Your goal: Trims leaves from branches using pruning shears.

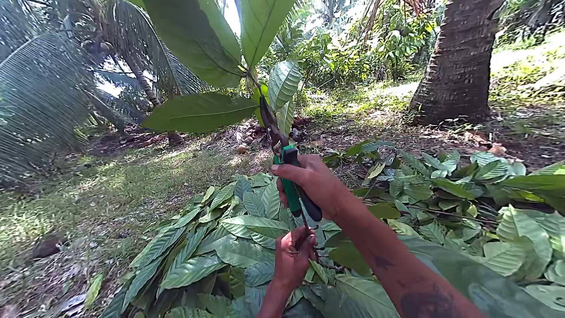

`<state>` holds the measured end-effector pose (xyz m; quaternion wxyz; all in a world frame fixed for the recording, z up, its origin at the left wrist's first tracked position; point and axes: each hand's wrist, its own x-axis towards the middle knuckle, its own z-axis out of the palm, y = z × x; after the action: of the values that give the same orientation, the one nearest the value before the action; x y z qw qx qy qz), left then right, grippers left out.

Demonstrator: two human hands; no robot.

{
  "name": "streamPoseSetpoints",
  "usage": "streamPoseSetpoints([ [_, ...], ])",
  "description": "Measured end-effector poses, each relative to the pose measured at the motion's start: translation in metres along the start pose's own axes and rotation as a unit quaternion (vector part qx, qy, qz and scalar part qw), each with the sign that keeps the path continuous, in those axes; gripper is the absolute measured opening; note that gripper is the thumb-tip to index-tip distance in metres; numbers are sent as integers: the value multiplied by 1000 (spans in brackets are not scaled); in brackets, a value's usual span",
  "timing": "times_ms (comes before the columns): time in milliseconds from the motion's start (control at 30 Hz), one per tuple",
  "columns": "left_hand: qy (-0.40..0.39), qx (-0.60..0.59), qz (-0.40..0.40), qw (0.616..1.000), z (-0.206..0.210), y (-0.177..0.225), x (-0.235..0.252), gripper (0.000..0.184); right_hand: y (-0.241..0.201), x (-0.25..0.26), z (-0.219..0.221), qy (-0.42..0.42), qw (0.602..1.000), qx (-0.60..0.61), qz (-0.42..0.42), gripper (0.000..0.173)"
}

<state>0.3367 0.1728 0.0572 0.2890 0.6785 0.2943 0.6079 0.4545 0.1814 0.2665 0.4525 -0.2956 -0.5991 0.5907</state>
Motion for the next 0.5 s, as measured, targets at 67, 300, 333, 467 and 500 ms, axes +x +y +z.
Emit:
streamPoseSetpoints([
  [67, 11, 1, -7, 1000, -1, 0, 2, 14, 7, -5, 0, -1, 1000, -5, -25, 22],
  [300, 65, 121, -34, 990, -23, -6, 24, 21, 108, -94, -27, -99, 989, -88, -61, 44],
  [333, 55, 124, -56, 989, -27, -12, 29, 22, 131, -112, -32, -84, 991, -101, -37, 49],
  [467, 50, 125, -119, 984, -31, -15, 43, 23, 213, -152, -56, 5, 969, -213, 129, 52],
  [500, 48, 122, -121, 984, -33, -17, 46, 24, 230, -153, -62, 18, 960, -225, 166, 52],
])
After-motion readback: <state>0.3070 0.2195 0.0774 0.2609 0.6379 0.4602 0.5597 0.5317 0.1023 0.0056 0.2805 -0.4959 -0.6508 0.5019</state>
